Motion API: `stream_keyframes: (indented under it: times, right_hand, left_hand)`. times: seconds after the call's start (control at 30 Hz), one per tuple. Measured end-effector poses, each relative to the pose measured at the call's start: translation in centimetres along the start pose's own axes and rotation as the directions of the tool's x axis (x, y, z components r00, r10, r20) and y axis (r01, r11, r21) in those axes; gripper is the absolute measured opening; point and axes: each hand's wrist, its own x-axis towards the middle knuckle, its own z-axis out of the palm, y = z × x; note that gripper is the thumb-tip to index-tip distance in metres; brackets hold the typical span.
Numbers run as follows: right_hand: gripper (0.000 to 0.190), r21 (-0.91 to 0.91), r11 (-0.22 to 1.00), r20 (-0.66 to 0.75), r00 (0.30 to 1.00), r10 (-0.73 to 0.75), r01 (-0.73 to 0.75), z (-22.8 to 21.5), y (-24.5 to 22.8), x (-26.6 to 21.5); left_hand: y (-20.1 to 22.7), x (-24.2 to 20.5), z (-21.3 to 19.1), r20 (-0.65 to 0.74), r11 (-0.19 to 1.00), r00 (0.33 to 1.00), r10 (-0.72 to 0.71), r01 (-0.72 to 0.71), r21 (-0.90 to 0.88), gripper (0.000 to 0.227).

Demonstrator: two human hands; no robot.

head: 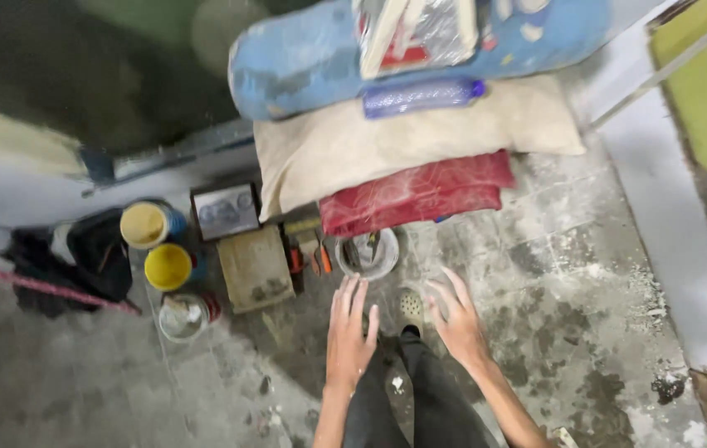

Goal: The person holds a black bag and uses their hands to pat and wipe white dust off its surface.

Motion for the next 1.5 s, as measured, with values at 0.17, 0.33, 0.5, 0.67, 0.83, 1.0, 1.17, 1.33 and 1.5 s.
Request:
stream_keyframes:
  times: [0.17, 0.33, 0.5, 0.67, 0.83, 1.0, 1.17, 1.33, 1.5]
  right_hand:
    - [0.037, -0.048, 0.995, -0.153, 0.985, 0.081, -0.090, -4.7, -2.9, -3.2]
    - [0.038, -0.074, 0.973, -0.354, 0.918, 0.178, -0.217, -8.4, -5.1, -7.3]
    - [0.046, -0.031, 0.930, -0.500, 0.811, 0.303, -0.367, -11.7, -5.6, -11.5]
    - [0.050, 0.015, 0.905, -0.663, 0.674, 0.328, -0.426, -13.5, -4.4, -16.9]
    - [0.050, 0.147, 0.813, -0.749, 0.474, 0.464, -0.564, -14.5, -3.3, -22.2]
    - [0.051, 0.323, 0.735, -0.758, 0.301, 0.578, -0.597, -15.1, -2.0, -26.5]
    - [0.051, 0.437, 0.650, -0.707, 0.210, 0.676, -0.621, -16.5, -0.1, -31.1]
    - [0.056, 0.570, 0.568, -0.658, 0.085, 0.749, -0.593, -18.2, 1.7, -35.7]
    - [0.059, 0.763, 0.305, -0.465, -0.155, 0.872, -0.570, -20.3, 3.7, -39.9]
  left_hand:
    - [5.9, 1.4, -4.2, 0.108, 0.991, 0.985, 0.137, -0.137, 0.000, 0.050]
    - [10.8, 2.7, -5.2, 0.175, 0.951, 0.935, 0.308, -0.305, -0.047, 0.053]
    - [14.4, 3.1, -4.4, 0.265, 0.886, 0.846, 0.462, -0.453, -0.100, 0.053]
    - [17.6, 2.9, -2.2, 0.345, 0.795, 0.719, 0.603, -0.574, -0.194, 0.054]
    - [21.5, 1.6, 1.0, 0.460, 0.722, 0.585, 0.668, -0.660, -0.209, 0.053]
    - [25.1, -1.3, 5.0, 0.513, 0.661, 0.466, 0.721, -0.684, -0.309, 0.055]
    - [28.8, -6.1, 9.7, 0.614, 0.614, 0.335, 0.715, -0.722, -0.320, 0.056]
    - [31.9, -10.6, 14.9, 0.620, 0.543, 0.190, 0.762, -0.708, -0.451, 0.056]
    - [34.8, -14.5, 19.2, 0.623, 0.446, 0.003, 0.783, -0.701, -0.557, 0.049]
